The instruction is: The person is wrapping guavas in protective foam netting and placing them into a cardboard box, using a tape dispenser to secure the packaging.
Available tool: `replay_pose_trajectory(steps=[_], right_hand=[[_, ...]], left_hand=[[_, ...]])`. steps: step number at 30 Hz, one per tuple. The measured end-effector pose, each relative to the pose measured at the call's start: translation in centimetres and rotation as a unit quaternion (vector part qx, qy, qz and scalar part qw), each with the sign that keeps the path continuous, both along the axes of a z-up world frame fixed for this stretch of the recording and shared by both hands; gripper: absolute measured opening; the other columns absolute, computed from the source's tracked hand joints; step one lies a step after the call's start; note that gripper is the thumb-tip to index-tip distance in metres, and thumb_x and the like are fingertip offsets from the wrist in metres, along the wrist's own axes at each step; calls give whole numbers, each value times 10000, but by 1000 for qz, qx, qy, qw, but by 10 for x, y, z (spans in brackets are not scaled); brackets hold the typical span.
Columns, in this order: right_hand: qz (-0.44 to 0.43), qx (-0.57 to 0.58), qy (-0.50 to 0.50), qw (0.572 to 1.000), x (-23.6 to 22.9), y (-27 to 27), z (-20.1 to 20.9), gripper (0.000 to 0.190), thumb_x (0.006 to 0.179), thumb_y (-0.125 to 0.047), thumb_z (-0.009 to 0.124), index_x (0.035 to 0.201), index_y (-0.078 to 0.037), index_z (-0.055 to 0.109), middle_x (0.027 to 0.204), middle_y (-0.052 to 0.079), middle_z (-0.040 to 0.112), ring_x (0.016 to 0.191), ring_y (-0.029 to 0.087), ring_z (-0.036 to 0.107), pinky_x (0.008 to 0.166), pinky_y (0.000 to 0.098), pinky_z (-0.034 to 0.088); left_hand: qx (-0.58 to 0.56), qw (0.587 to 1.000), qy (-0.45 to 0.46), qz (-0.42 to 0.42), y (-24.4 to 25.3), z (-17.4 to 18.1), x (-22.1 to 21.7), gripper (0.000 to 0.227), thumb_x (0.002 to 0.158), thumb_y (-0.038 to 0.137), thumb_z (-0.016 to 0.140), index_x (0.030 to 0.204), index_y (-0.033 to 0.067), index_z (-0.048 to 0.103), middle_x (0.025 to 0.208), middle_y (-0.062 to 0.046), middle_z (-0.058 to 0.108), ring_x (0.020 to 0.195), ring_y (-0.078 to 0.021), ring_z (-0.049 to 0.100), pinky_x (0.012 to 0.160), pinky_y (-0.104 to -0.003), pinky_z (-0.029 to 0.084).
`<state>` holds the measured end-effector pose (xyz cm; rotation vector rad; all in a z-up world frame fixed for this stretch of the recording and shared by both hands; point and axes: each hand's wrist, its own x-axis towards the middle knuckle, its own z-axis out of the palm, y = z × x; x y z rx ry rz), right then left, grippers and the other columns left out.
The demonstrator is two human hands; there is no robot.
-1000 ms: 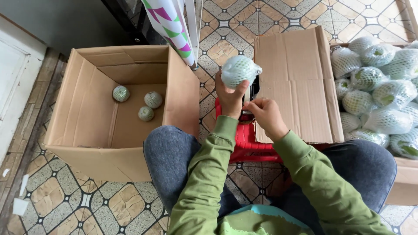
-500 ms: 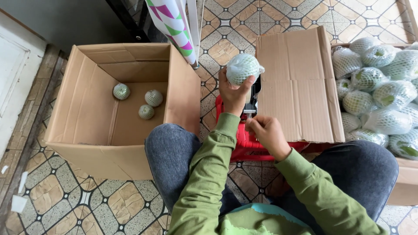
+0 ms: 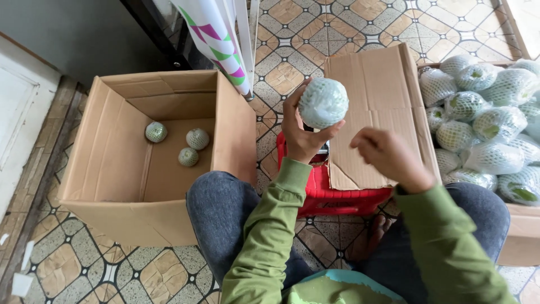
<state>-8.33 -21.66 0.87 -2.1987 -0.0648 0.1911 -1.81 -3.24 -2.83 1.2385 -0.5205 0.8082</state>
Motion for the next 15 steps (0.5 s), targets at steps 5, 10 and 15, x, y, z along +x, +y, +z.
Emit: replay_pose_trajectory(steps=[5,10,15], right_hand=[[146,-121,-53,980,-20,-10,118,239,1025,-185,507,972,-110,728,649,5,670,485,126,539,496,292,440],[224,-174,-116,952,-14,-13,148,268,1033,-212,480,929,-137,716,715,-21,706,479,134,550,538,312,436],[279,-173,-191,925,-9,-4,153,219,1022,-227,559,903,-72,659,654,18,602,482,157,520,496,335,416]], left_hand=[[114,994,3,-2,7,25,-21,897,716,261,949,1438,146,430,1493,-115,535,1408,-304,569,1208,-442,505],[180,984,-9,9,6,26,-26,945,719,365,946,1464,177,397,1510,-89,545,1424,-286,557,1320,-541,338],[198,980,-16,12,8,23,-26,960,721,389,943,1481,169,399,1513,-71,550,1415,-281,557,1330,-546,324]])
